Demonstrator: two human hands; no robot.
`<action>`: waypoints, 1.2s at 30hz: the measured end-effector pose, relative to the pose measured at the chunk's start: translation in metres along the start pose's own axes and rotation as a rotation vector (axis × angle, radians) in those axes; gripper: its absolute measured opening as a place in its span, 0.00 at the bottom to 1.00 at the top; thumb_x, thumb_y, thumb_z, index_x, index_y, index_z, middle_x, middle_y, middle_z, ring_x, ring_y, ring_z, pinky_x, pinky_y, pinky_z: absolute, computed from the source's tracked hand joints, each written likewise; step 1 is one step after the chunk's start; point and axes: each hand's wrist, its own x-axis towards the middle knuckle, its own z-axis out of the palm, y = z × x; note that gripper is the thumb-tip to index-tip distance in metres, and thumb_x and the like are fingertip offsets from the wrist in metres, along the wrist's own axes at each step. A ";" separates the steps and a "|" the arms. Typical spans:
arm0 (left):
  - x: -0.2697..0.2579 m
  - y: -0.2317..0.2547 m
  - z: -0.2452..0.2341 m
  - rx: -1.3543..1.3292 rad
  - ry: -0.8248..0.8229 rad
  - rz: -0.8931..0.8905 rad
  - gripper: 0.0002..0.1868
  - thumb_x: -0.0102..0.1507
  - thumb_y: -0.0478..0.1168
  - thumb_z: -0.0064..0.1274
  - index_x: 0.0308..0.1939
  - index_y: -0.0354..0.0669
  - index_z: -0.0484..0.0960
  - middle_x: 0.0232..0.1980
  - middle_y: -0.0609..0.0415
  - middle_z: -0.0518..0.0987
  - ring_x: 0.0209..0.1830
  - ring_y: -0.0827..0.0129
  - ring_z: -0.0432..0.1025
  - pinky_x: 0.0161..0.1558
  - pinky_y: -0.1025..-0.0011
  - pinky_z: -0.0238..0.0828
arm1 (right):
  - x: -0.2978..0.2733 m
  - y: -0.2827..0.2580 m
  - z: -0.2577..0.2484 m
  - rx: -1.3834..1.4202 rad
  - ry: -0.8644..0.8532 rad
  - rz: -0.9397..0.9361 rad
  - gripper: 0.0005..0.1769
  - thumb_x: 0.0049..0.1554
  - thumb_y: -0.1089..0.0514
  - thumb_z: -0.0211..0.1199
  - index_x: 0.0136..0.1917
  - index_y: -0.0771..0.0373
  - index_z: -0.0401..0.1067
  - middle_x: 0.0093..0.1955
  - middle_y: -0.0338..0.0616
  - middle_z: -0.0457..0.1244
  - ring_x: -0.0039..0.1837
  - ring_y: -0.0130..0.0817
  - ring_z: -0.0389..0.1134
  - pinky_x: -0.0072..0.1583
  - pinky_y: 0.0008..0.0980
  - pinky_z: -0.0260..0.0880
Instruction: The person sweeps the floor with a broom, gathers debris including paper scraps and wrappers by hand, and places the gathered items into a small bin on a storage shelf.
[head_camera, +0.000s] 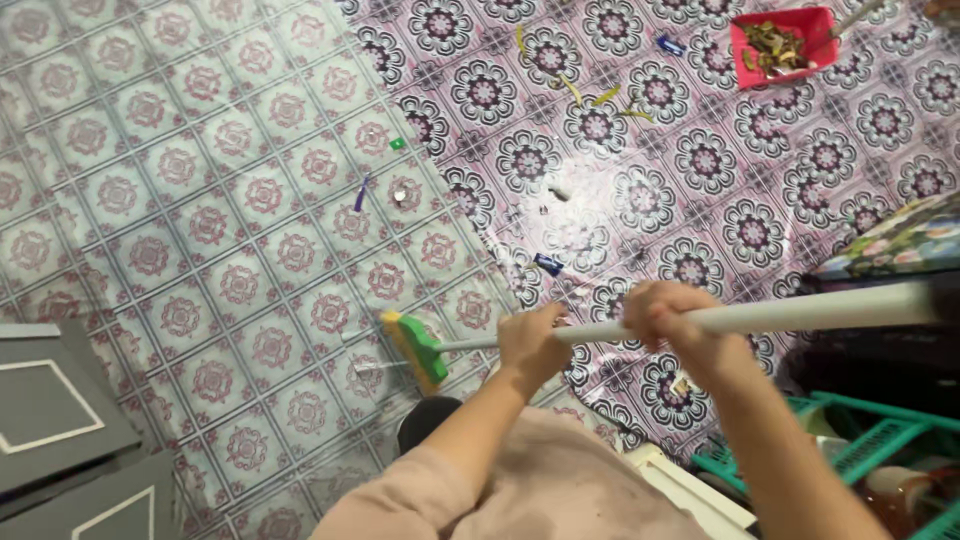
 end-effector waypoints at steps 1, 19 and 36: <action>-0.003 -0.004 0.009 0.057 -0.004 -0.002 0.13 0.53 0.45 0.53 0.40 0.53 0.86 0.29 0.52 0.84 0.30 0.53 0.78 0.39 0.49 0.65 | -0.008 0.004 0.000 -0.054 0.009 0.027 0.21 0.67 0.48 0.59 0.36 0.58 0.65 0.35 0.38 0.60 0.41 0.33 0.60 0.47 0.37 0.63; 0.045 0.009 -0.015 0.191 -0.216 -0.052 0.08 0.65 0.46 0.49 0.32 0.56 0.80 0.27 0.52 0.81 0.29 0.50 0.77 0.45 0.49 0.64 | 0.007 0.003 -0.028 -0.181 0.185 -0.033 0.17 0.66 0.52 0.56 0.38 0.61 0.74 0.42 0.44 0.68 0.60 0.43 0.69 0.62 0.51 0.66; 0.144 -0.021 -0.084 0.039 -0.055 0.057 0.14 0.62 0.51 0.52 0.48 0.55 0.82 0.29 0.50 0.84 0.34 0.55 0.80 0.56 0.44 0.59 | 0.148 -0.062 0.042 -0.675 -0.032 -0.127 0.12 0.63 0.53 0.59 0.39 0.54 0.75 0.45 0.36 0.71 0.74 0.40 0.67 0.85 0.60 0.29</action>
